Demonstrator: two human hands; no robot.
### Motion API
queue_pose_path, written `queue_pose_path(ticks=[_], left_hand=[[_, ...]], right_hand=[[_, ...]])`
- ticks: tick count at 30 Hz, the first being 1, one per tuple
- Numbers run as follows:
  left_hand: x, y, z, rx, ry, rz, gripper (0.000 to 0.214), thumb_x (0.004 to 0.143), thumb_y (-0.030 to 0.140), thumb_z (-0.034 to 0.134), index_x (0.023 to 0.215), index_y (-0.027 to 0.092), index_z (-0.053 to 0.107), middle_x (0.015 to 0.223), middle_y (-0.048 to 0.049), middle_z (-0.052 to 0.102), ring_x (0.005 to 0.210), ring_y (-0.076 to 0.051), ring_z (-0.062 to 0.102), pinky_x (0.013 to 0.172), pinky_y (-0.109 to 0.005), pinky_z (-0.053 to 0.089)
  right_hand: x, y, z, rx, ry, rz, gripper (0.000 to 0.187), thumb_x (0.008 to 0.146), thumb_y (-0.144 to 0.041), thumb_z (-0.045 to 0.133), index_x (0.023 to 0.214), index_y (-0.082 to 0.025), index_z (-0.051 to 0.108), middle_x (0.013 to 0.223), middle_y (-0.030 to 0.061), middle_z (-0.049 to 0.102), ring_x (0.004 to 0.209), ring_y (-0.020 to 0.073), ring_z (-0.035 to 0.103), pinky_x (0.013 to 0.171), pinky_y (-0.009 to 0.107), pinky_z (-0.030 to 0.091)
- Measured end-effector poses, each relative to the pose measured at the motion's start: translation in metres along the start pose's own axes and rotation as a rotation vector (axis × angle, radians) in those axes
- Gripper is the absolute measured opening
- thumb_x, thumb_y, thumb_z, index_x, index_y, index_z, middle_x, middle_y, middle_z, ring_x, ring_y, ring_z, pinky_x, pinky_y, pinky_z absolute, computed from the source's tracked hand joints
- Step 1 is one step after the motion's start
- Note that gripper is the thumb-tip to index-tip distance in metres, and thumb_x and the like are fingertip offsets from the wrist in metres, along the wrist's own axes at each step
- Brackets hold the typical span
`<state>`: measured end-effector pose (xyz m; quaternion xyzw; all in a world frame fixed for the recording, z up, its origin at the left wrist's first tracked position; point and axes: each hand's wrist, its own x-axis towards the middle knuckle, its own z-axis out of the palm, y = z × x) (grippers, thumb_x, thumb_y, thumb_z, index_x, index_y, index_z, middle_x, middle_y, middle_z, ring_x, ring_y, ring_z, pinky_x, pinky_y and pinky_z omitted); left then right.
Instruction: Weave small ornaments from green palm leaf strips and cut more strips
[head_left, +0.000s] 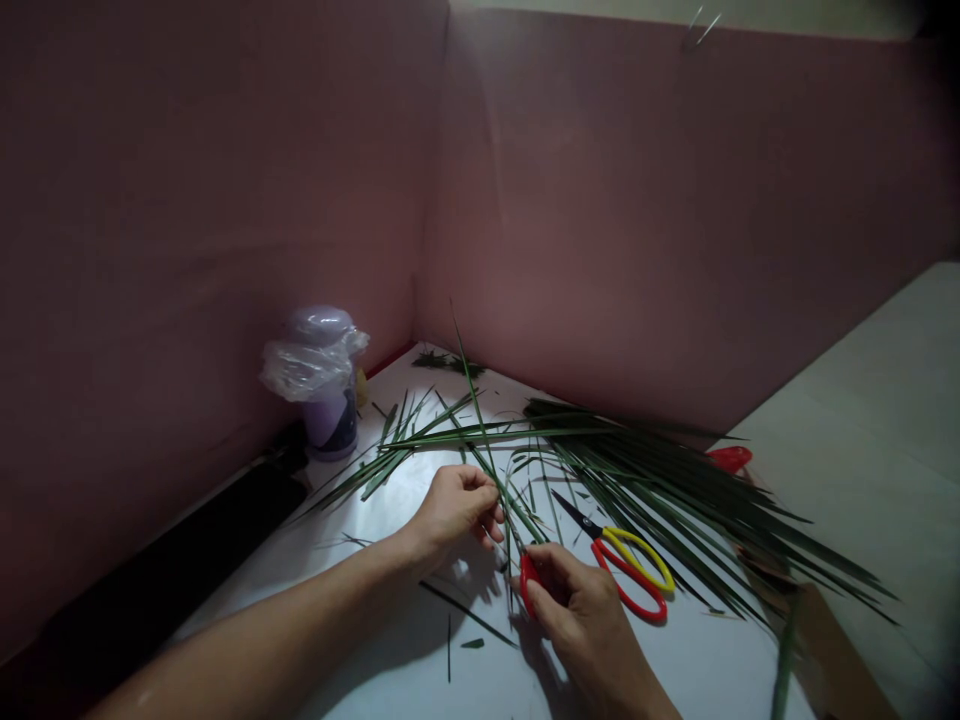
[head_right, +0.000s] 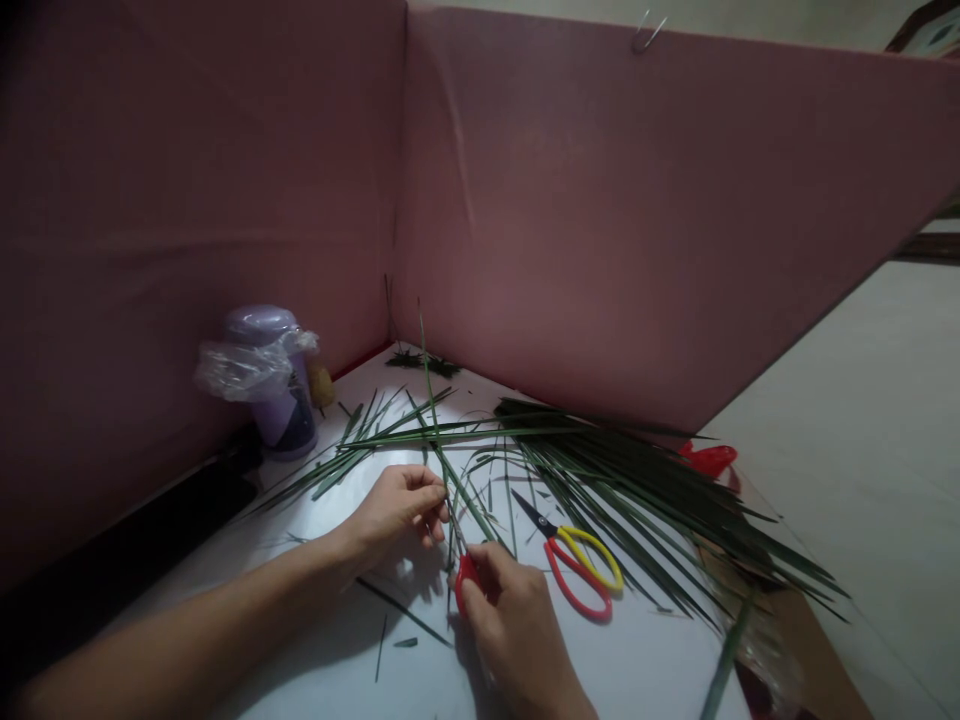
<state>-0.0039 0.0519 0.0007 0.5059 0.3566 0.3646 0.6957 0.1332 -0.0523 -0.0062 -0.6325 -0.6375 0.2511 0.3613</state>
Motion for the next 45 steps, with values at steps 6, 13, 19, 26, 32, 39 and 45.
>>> queue_pose_path(ticks=[6, 13, 19, 26, 32, 39, 45], left_hand=[[-0.001, -0.004, 0.002, -0.013, -0.056, -0.016, 0.007, 0.069, 0.018, 0.051, 0.065, 0.013, 0.049, 0.054, -0.0009, 0.057, 0.04, -0.012, 0.055, 0.035, -0.02, 0.042], [-0.002, -0.006, 0.003, -0.028, -0.059, -0.025, 0.007, 0.069, 0.019, 0.052, 0.065, 0.013, 0.049, 0.053, -0.001, 0.057, 0.04, -0.012, 0.055, 0.035, -0.02, 0.042], [-0.003, -0.006, 0.004, -0.023, -0.052, -0.025, 0.006, 0.069, 0.018, 0.051, 0.065, 0.013, 0.049, 0.053, -0.001, 0.057, 0.041, -0.012, 0.056, 0.035, -0.02, 0.042], [-0.003, -0.005, 0.003, -0.025, -0.047, -0.011, 0.009, 0.07, 0.02, 0.052, 0.066, 0.013, 0.049, 0.054, -0.0011, 0.057, 0.041, -0.012, 0.056, 0.035, -0.02, 0.042], [-0.002, -0.005, 0.002, -0.027, -0.048, -0.013, 0.007, 0.069, 0.019, 0.051, 0.066, 0.013, 0.049, 0.054, -0.0011, 0.057, 0.041, -0.012, 0.056, 0.035, -0.02, 0.043], [-0.004, -0.004, 0.004, -0.022, -0.052, -0.024, 0.004, 0.068, 0.017, 0.05, 0.066, 0.013, 0.049, 0.052, -0.0003, 0.056, 0.041, -0.012, 0.056, 0.035, -0.02, 0.042], [-0.005, -0.003, 0.005, -0.01, -0.062, -0.044, 0.005, 0.067, 0.018, 0.051, 0.065, 0.013, 0.049, 0.052, 0.0003, 0.056, 0.04, -0.012, 0.055, 0.035, -0.02, 0.041]], right_hand=[[0.002, -0.003, -0.002, -0.056, -0.013, -0.008, 0.003, 0.076, -0.019, 0.051, 0.077, -0.019, 0.054, 0.056, -0.0043, 0.05, 0.05, 0.0109, 0.043, 0.047, 0.02, 0.033], [0.002, 0.003, -0.004, -0.094, -0.054, -0.009, 0.005, 0.077, -0.019, 0.049, 0.08, -0.02, 0.053, 0.056, -0.0046, 0.05, 0.051, 0.011, 0.043, 0.048, 0.02, 0.031], [0.001, 0.002, -0.002, -0.066, -0.029, -0.007, 0.005, 0.077, -0.019, 0.05, 0.08, -0.019, 0.055, 0.057, -0.0043, 0.052, 0.05, 0.0107, 0.043, 0.048, 0.02, 0.032], [0.003, -0.003, -0.001, 0.007, -0.004, -0.018, 0.01, 0.077, -0.021, 0.049, 0.08, -0.017, 0.058, 0.058, -0.002, 0.056, 0.051, 0.0113, 0.046, 0.049, 0.02, 0.034], [0.001, -0.002, 0.0, 0.037, -0.029, -0.011, 0.011, 0.079, -0.022, 0.048, 0.081, -0.017, 0.057, 0.06, -0.0012, 0.056, 0.052, 0.0119, 0.047, 0.049, 0.021, 0.035], [0.002, -0.005, 0.001, 0.032, -0.004, 0.004, 0.008, 0.077, -0.023, 0.05, 0.077, -0.017, 0.056, 0.056, -0.0026, 0.053, 0.05, 0.011, 0.044, 0.047, 0.021, 0.033], [0.002, -0.008, 0.0, 0.027, 0.0, -0.006, 0.009, 0.077, -0.024, 0.051, 0.077, -0.017, 0.056, 0.057, -0.0023, 0.055, 0.05, 0.0109, 0.045, 0.047, 0.02, 0.033]])
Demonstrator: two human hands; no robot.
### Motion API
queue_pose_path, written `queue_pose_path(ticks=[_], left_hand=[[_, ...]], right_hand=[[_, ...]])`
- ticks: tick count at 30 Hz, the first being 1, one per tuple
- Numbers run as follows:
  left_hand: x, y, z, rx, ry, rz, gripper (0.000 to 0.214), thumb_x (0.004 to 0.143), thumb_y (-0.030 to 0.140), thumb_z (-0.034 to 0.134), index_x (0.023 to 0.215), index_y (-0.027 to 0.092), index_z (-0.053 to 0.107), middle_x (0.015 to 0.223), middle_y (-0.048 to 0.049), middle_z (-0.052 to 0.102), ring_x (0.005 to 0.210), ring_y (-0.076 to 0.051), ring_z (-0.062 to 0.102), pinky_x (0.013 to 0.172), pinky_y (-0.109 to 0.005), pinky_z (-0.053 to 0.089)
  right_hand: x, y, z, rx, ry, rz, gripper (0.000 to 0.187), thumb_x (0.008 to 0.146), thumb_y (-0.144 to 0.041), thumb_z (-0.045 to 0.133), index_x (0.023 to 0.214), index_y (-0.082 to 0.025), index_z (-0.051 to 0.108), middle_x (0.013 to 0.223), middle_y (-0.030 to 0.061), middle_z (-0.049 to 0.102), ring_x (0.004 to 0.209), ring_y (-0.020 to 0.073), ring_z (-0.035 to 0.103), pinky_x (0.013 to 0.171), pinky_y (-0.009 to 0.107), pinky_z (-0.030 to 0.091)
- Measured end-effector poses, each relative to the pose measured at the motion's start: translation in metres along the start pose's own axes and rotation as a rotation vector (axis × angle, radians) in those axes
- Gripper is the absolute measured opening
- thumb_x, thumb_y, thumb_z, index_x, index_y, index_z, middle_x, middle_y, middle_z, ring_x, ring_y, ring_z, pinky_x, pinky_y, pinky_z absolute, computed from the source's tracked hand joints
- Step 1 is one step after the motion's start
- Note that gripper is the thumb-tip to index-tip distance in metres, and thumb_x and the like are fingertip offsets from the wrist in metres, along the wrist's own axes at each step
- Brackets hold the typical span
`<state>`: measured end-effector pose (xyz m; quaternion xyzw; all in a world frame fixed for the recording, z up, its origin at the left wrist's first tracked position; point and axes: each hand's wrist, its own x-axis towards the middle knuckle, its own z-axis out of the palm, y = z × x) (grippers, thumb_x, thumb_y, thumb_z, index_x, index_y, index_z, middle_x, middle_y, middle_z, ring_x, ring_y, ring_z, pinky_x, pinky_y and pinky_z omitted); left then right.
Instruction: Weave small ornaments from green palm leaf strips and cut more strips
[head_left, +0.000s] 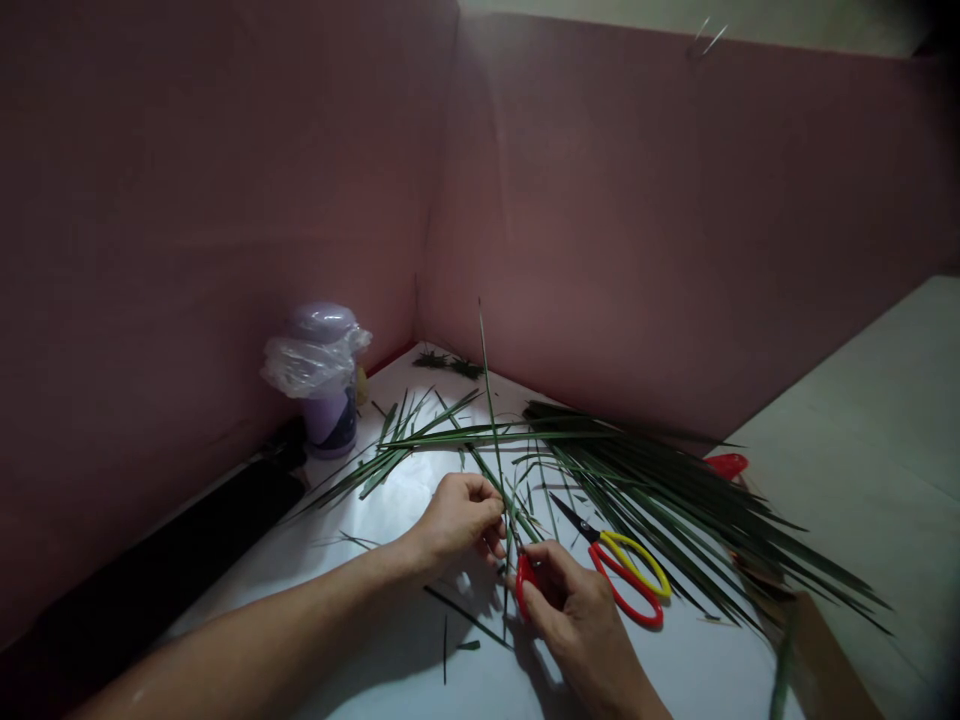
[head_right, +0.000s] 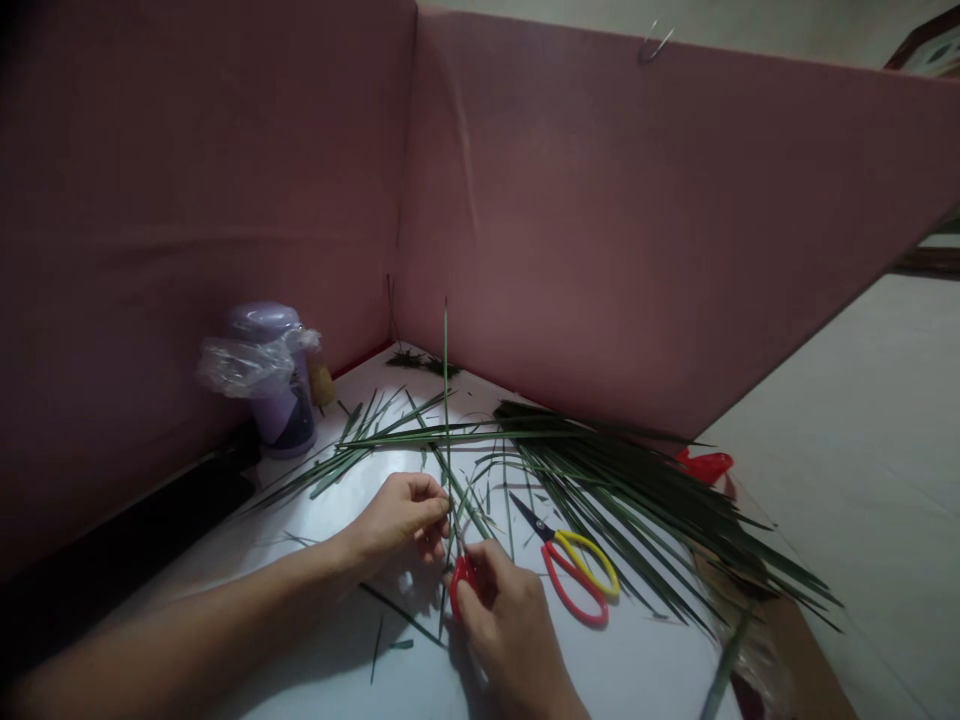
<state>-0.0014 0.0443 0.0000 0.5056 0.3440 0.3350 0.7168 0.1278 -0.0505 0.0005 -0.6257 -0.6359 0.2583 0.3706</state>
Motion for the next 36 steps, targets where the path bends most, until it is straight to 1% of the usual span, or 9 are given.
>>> queue_pose_path(ticks=[7, 13, 18, 26, 29, 33, 36], left_hand=[[0.002, -0.0045, -0.0014, -0.011, -0.001, -0.001, 0.008, 0.067, 0.021, 0.053, 0.067, 0.014, 0.048, 0.051, 0.0006, 0.056, 0.039, -0.013, 0.055, 0.034, -0.021, 0.041], [0.0, -0.0016, -0.0003, -0.006, 0.011, -0.006, 0.009, 0.067, 0.022, 0.053, 0.065, 0.014, 0.048, 0.051, 0.0002, 0.056, 0.039, -0.012, 0.055, 0.034, -0.02, 0.041], [0.0008, -0.0051, -0.0002, 0.005, -0.007, -0.001, 0.008, 0.065, 0.021, 0.053, 0.067, 0.015, 0.049, 0.051, 0.0004, 0.056, 0.04, -0.013, 0.055, 0.034, -0.021, 0.041], [-0.001, -0.0033, 0.0014, 0.01, -0.01, -0.023, 0.006, 0.065, 0.02, 0.051, 0.066, 0.015, 0.048, 0.049, 0.0018, 0.054, 0.038, -0.013, 0.054, 0.034, -0.021, 0.041], [-0.0023, -0.0038, 0.0024, 0.024, -0.028, -0.037, 0.005, 0.064, 0.019, 0.051, 0.065, 0.015, 0.048, 0.048, 0.002, 0.054, 0.038, -0.013, 0.054, 0.035, -0.021, 0.041], [-0.0021, -0.0054, 0.003, 0.029, -0.027, -0.06, 0.005, 0.064, 0.018, 0.051, 0.064, 0.016, 0.047, 0.047, 0.0024, 0.054, 0.037, -0.012, 0.053, 0.034, -0.021, 0.042], [-0.0002, -0.0049, 0.0028, 0.016, -0.006, -0.048, 0.004, 0.065, 0.018, 0.05, 0.064, 0.015, 0.047, 0.047, 0.0025, 0.054, 0.037, -0.012, 0.053, 0.033, -0.021, 0.042]], right_hand=[[-0.0007, 0.0029, -0.0002, 0.012, 0.001, -0.011, 0.012, 0.077, -0.025, 0.05, 0.078, -0.017, 0.058, 0.057, -0.0014, 0.055, 0.05, 0.0114, 0.046, 0.047, 0.02, 0.035], [-0.0009, 0.0049, 0.001, 0.019, 0.005, 0.004, 0.012, 0.077, -0.026, 0.05, 0.078, -0.017, 0.058, 0.057, -0.0014, 0.055, 0.05, 0.0115, 0.046, 0.047, 0.021, 0.035], [-0.0006, 0.0035, 0.0016, 0.036, 0.012, 0.021, 0.012, 0.077, -0.026, 0.051, 0.079, -0.017, 0.057, 0.056, -0.0015, 0.054, 0.05, 0.0116, 0.045, 0.046, 0.021, 0.035], [-0.0003, 0.0019, 0.0014, 0.032, -0.012, 0.029, 0.017, 0.079, -0.032, 0.049, 0.08, -0.017, 0.057, 0.056, -0.0012, 0.053, 0.05, 0.0122, 0.046, 0.047, 0.021, 0.035], [0.0003, 0.0039, 0.0027, 0.029, 0.018, 0.019, 0.019, 0.08, -0.033, 0.048, 0.08, -0.016, 0.057, 0.056, -0.0007, 0.054, 0.049, 0.0122, 0.046, 0.046, 0.021, 0.035], [0.0007, 0.0052, 0.0029, 0.042, 0.078, 0.01, 0.017, 0.078, -0.032, 0.051, 0.08, -0.016, 0.057, 0.056, -0.0009, 0.054, 0.049, 0.0117, 0.045, 0.045, 0.021, 0.035], [0.0005, 0.0042, 0.0017, 0.049, 0.063, 0.018, 0.015, 0.077, -0.031, 0.052, 0.081, -0.017, 0.056, 0.056, -0.0017, 0.053, 0.05, 0.0116, 0.045, 0.045, 0.02, 0.036]])
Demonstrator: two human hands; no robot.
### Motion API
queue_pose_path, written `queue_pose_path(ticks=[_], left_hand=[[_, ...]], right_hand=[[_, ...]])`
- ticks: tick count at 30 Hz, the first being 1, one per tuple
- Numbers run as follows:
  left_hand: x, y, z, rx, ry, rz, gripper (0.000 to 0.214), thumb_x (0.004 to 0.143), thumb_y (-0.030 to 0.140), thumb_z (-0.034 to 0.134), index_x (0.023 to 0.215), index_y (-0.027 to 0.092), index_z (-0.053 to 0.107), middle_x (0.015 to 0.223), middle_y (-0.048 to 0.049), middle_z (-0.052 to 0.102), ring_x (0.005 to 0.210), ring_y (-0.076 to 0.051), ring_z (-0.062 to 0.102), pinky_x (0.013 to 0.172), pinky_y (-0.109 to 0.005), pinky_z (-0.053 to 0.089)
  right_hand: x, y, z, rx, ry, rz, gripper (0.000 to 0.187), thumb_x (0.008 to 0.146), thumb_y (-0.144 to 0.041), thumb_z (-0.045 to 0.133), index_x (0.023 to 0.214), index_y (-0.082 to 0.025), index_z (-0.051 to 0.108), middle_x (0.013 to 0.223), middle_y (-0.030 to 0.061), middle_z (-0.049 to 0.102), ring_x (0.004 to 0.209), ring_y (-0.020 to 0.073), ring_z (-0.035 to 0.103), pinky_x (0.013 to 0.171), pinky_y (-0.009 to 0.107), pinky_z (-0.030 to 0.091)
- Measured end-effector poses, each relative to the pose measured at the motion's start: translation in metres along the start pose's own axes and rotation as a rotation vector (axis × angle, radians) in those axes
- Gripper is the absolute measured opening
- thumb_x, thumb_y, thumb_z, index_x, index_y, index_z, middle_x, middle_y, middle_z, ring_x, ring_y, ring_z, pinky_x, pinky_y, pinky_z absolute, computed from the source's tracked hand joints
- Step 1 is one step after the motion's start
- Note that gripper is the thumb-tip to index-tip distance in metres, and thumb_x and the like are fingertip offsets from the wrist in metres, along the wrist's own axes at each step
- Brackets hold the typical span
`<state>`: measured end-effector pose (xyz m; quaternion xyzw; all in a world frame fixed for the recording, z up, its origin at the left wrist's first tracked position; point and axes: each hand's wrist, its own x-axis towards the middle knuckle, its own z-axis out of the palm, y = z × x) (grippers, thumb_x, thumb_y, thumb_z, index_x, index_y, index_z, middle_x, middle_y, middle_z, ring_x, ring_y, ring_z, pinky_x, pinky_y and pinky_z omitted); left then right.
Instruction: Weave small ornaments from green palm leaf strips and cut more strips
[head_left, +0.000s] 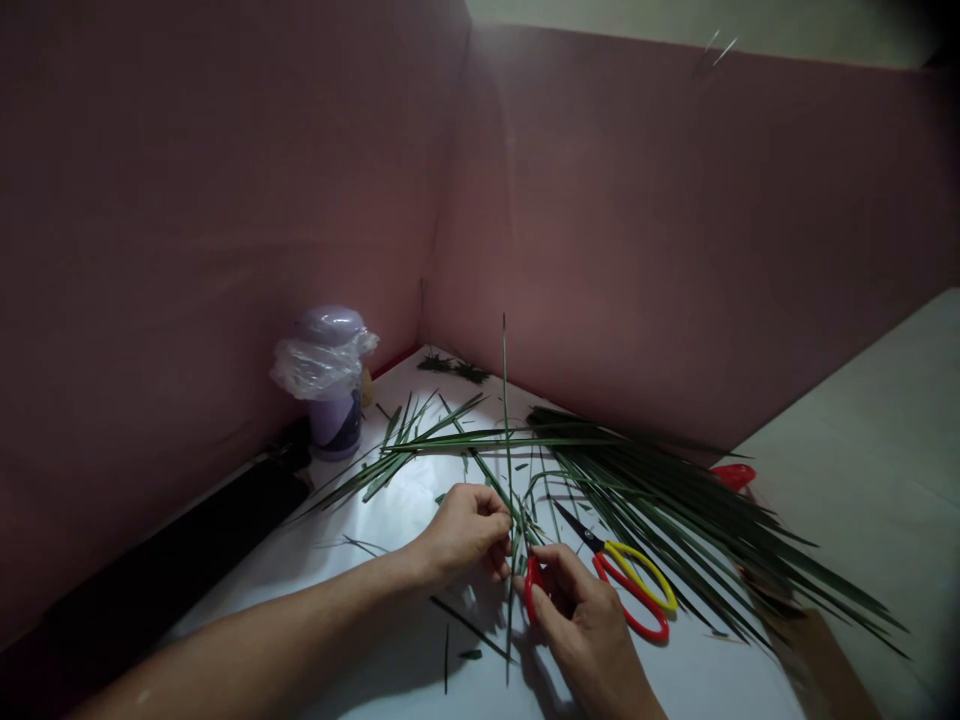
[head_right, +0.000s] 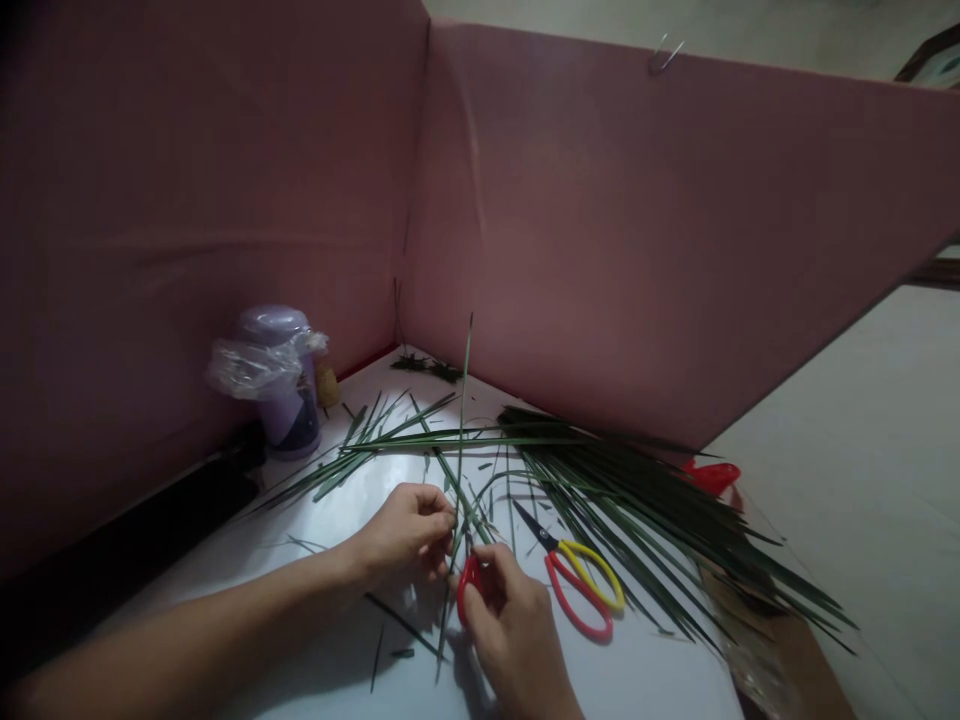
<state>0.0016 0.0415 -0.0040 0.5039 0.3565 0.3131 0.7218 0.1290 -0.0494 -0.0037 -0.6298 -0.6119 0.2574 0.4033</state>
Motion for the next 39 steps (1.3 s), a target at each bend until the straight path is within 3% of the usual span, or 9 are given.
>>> queue_pose_path(ticks=[6, 22, 28, 39], left_hand=[[0.0011, 0.0017, -0.0005, 0.008, 0.022, 0.008, 0.002, 0.064, 0.015, 0.049, 0.065, 0.015, 0.048, 0.046, 0.0024, 0.054, 0.035, -0.011, 0.052, 0.033, -0.02, 0.041], [0.0013, -0.0001, -0.0012, 0.003, 0.0, 0.012, 0.002, 0.064, 0.015, 0.049, 0.066, 0.014, 0.048, 0.048, 0.0019, 0.054, 0.037, -0.013, 0.053, 0.033, -0.022, 0.043], [0.0026, 0.0009, -0.0039, -0.051, 0.045, 0.09, 0.009, 0.067, 0.015, 0.049, 0.076, 0.015, 0.047, 0.053, 0.0024, 0.055, 0.042, -0.013, 0.056, 0.036, -0.023, 0.044], [0.0035, 0.0043, -0.0063, -0.03, 0.084, 0.088, 0.007, 0.07, 0.019, 0.049, 0.066, 0.014, 0.048, 0.052, 0.0009, 0.053, 0.04, -0.012, 0.056, 0.035, -0.02, 0.042]], right_hand=[[-0.0004, -0.0041, -0.0016, -0.034, -0.044, 0.02, 0.014, 0.075, -0.031, 0.053, 0.076, -0.018, 0.056, 0.052, -0.0042, 0.046, 0.048, 0.0106, 0.041, 0.044, 0.02, 0.037], [-0.0002, 0.0009, -0.0011, -0.011, -0.064, 0.011, 0.013, 0.078, -0.028, 0.051, 0.08, -0.017, 0.058, 0.055, -0.0029, 0.051, 0.049, 0.0105, 0.042, 0.046, 0.02, 0.033], [-0.0012, 0.0038, -0.0002, -0.021, -0.075, -0.004, 0.012, 0.077, -0.025, 0.051, 0.082, -0.017, 0.058, 0.058, -0.0016, 0.055, 0.051, 0.0113, 0.046, 0.048, 0.02, 0.035], [-0.0026, 0.0034, -0.0001, -0.049, -0.115, -0.005, 0.012, 0.078, -0.024, 0.05, 0.082, -0.017, 0.058, 0.059, -0.0019, 0.054, 0.052, 0.0117, 0.045, 0.049, 0.021, 0.036]])
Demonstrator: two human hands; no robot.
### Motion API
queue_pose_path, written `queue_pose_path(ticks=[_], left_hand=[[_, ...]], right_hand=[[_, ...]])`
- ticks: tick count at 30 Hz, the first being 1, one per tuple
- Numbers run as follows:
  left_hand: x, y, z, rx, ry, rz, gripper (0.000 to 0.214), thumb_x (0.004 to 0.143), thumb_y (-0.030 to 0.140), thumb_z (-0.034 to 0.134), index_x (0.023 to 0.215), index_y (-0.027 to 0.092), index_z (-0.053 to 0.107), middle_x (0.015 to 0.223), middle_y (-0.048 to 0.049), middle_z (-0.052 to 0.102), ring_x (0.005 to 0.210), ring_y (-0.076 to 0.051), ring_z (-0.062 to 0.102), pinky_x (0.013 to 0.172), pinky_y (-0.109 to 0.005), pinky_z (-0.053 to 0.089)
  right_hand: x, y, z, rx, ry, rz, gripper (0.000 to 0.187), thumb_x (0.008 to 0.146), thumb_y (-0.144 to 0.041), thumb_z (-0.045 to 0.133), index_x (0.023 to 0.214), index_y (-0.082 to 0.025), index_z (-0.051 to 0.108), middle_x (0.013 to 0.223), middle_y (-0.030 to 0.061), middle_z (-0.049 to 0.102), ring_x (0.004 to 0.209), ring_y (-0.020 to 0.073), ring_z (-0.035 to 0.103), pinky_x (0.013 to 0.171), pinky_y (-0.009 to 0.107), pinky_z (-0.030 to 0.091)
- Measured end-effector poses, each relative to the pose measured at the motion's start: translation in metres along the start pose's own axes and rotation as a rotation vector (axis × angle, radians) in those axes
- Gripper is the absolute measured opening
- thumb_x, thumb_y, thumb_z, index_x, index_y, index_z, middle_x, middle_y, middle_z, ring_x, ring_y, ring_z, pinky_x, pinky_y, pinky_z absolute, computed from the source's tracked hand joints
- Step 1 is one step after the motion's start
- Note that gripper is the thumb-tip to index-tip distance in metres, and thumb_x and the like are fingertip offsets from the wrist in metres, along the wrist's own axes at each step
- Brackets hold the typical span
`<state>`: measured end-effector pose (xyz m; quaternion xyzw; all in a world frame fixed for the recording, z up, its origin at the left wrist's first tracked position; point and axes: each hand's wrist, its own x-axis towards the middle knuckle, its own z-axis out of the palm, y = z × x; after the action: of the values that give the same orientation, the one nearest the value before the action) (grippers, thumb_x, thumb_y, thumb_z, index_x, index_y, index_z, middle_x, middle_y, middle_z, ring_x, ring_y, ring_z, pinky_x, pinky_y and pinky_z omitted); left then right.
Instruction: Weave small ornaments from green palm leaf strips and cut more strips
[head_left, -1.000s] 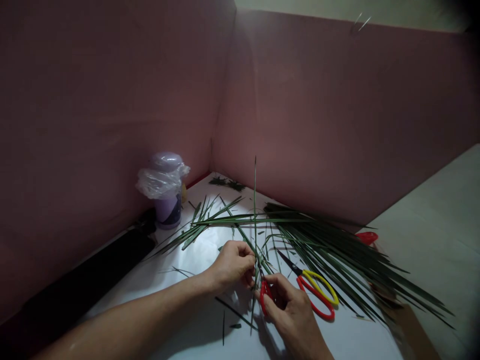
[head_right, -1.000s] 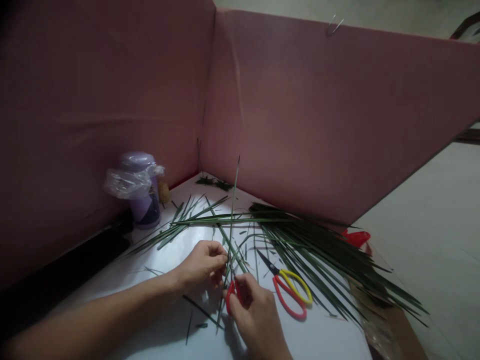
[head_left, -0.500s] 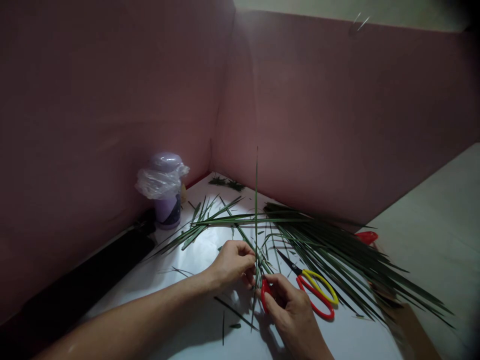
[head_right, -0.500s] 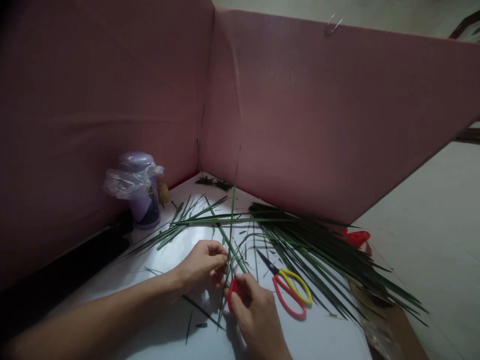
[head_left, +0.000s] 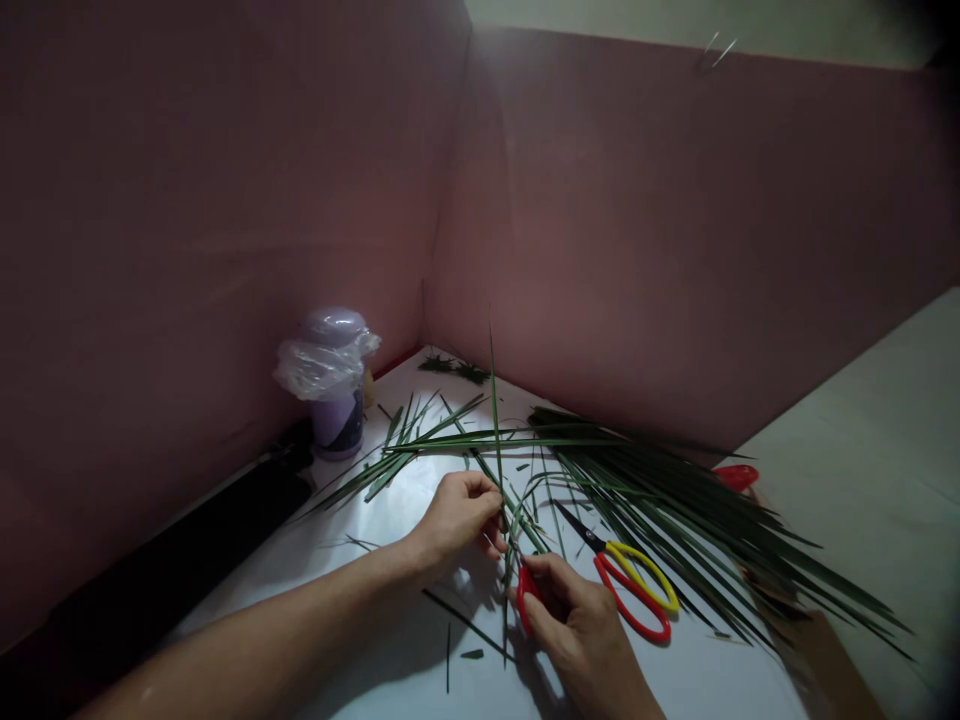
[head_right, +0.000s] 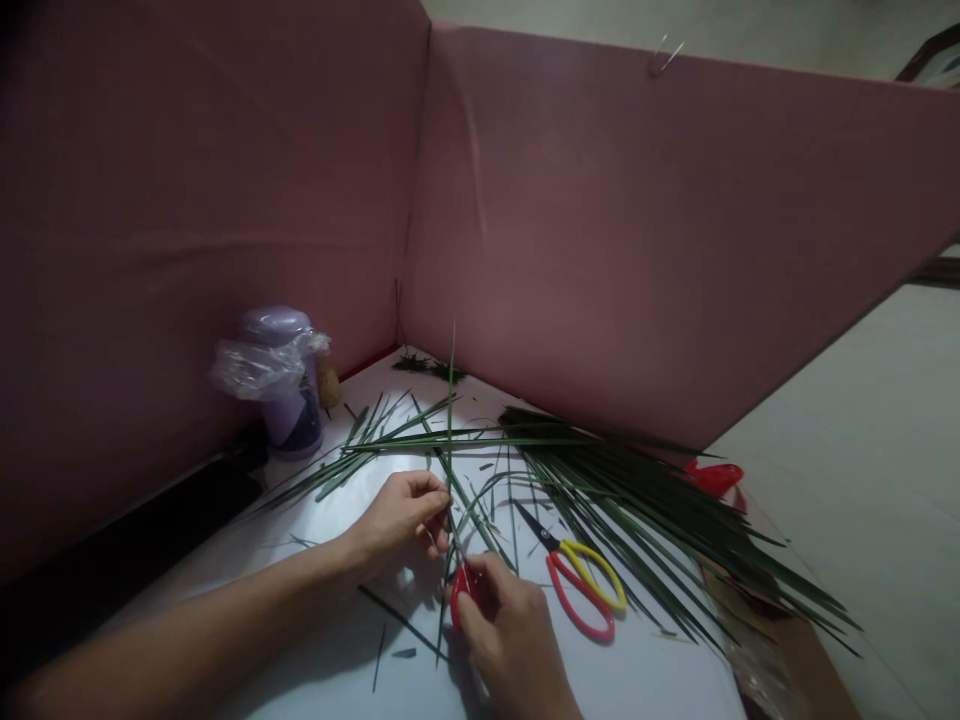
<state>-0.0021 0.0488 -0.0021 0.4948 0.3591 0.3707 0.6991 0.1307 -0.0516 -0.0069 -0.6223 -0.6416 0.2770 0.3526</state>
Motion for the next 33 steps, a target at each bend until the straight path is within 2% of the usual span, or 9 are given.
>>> queue_pose_path(ticks=[13, 23, 33], left_hand=[[0.0006, 0.0022, -0.0041, -0.024, 0.012, -0.063, 0.004, 0.067, 0.017, 0.05, 0.069, 0.015, 0.048, 0.051, 0.0004, 0.056, 0.042, -0.015, 0.058, 0.035, -0.019, 0.04], [0.0008, 0.0046, -0.003, -0.058, 0.055, -0.07, 0.003, 0.067, 0.013, 0.051, 0.064, 0.013, 0.049, 0.05, -0.0005, 0.055, 0.046, -0.014, 0.059, 0.04, -0.019, 0.044], [0.0012, 0.004, -0.0038, -0.109, 0.033, -0.092, 0.008, 0.068, 0.014, 0.056, 0.063, 0.012, 0.05, 0.05, -0.002, 0.055, 0.046, -0.013, 0.059, 0.041, -0.019, 0.045]], right_hand=[[-0.001, 0.0005, -0.0003, -0.057, 0.004, -0.02, 0.01, 0.076, -0.023, 0.05, 0.081, -0.018, 0.056, 0.055, -0.0039, 0.049, 0.05, 0.0114, 0.042, 0.048, 0.021, 0.033], [-0.0006, 0.0031, 0.0013, -0.133, 0.031, -0.041, 0.008, 0.075, -0.022, 0.05, 0.08, -0.018, 0.055, 0.056, -0.0031, 0.05, 0.051, 0.0121, 0.044, 0.048, 0.021, 0.035], [-0.0016, 0.0001, 0.0014, -0.096, 0.047, -0.052, 0.01, 0.078, -0.025, 0.049, 0.081, -0.018, 0.056, 0.058, -0.0011, 0.054, 0.051, 0.0128, 0.046, 0.047, 0.021, 0.036]])
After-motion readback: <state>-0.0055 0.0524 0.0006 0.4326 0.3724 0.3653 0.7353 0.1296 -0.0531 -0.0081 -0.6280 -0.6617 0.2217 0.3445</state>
